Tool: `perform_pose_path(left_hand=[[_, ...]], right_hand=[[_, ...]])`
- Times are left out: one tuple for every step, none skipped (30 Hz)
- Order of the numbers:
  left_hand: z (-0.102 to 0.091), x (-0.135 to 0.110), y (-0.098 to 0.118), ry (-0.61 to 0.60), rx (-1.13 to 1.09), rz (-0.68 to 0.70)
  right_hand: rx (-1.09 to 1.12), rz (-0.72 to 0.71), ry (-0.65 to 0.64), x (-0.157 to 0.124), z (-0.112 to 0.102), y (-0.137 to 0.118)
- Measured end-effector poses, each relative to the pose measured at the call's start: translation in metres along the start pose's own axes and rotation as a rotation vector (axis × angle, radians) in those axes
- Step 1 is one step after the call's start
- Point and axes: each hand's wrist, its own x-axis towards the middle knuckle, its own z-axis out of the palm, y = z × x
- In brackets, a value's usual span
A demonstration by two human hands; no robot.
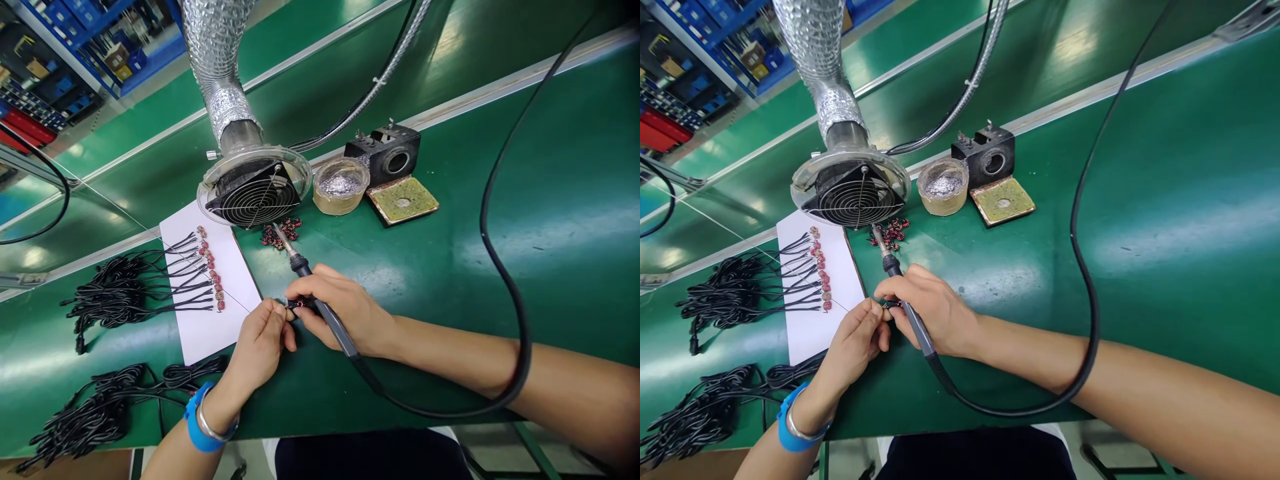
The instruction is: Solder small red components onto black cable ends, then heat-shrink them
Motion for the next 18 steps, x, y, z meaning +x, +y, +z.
perform_pose_path(left_hand=[[0.0001,-0.0005,0.0002,0.001,0.008,0.007],[0.0004,-0.0013,0.0006,0.001,0.018,0.016],[0.0007,-0.0023,0.0013,-0.003,0.029,0.027],[0.0012,-0.0034,0.0022,-0.011,0.044,0.038],[0.0016,-0.0046,0.0031,-0.021,0.061,0.05],[0.002,-0.0057,0.004,-0.031,0.079,0.06],[0.0023,-0.0068,0.0047,-0.036,0.095,0.068],[0.0025,-0.0077,0.0052,-0.035,0.11,0.073],[0.0026,-0.0083,0.0056,-0.032,0.121,0.077],[0.0026,-0.0088,0.0058,-0.027,0.127,0.078],[0.0025,-0.0092,0.0059,-0.024,0.129,0.077],[0.0023,-0.0094,0.0059,-0.024,0.129,0.074],[0.0022,-0.0095,0.0059,-0.027,0.127,0.072],[0.0021,-0.0095,0.006,-0.031,0.127,0.072],[0.0019,-0.0095,0.006,-0.037,0.13,0.073],[0.0018,-0.0095,0.0061,-0.044,0.137,0.075],[0.0017,-0.0095,0.0062,-0.051,0.146,0.077],[0.0016,-0.0095,0.0063,-0.057,0.155,0.078]], right_hand=[[0.002,-0.002,0.001,-0.0001,0.0008,0.0007],[0.003,-0.003,0.001,-0.0001,0.0015,0.0016],[0.004,-0.005,0.002,-0.0001,0.0021,0.0025],[0.004,-0.006,0.002,-0.0001,0.0025,0.0034],[0.005,-0.006,0.003,-0.0001,0.0027,0.0043],[0.005,-0.008,0.003,0.0,0.0026,0.0049],[0.006,-0.013,0.003,0.0001,0.0022,0.0054],[0.008,-0.022,0.004,0.0002,0.0015,0.0056],[0.011,-0.033,0.005,0.0002,0.0005,0.0055],[0.013,-0.045,0.006,0.0002,-0.0008,0.0053],[0.014,-0.054,0.008,0.0002,-0.0022,0.0049],[0.016,-0.062,0.007,0.0001,-0.0036,0.0046],[0.016,-0.067,0.005,0.0,-0.0047,0.0044],[0.017,-0.072,0.002,0.0,-0.0055,0.0044],[0.018,-0.077,-0.001,0.0,-0.0059,0.0048],[0.02,-0.083,-0.003,0.0001,-0.0058,0.0054],[0.02,-0.09,-0.004,0.0004,-0.0055,0.0062],[0.02,-0.098,-0.005,0.0006,-0.005,0.0072]])
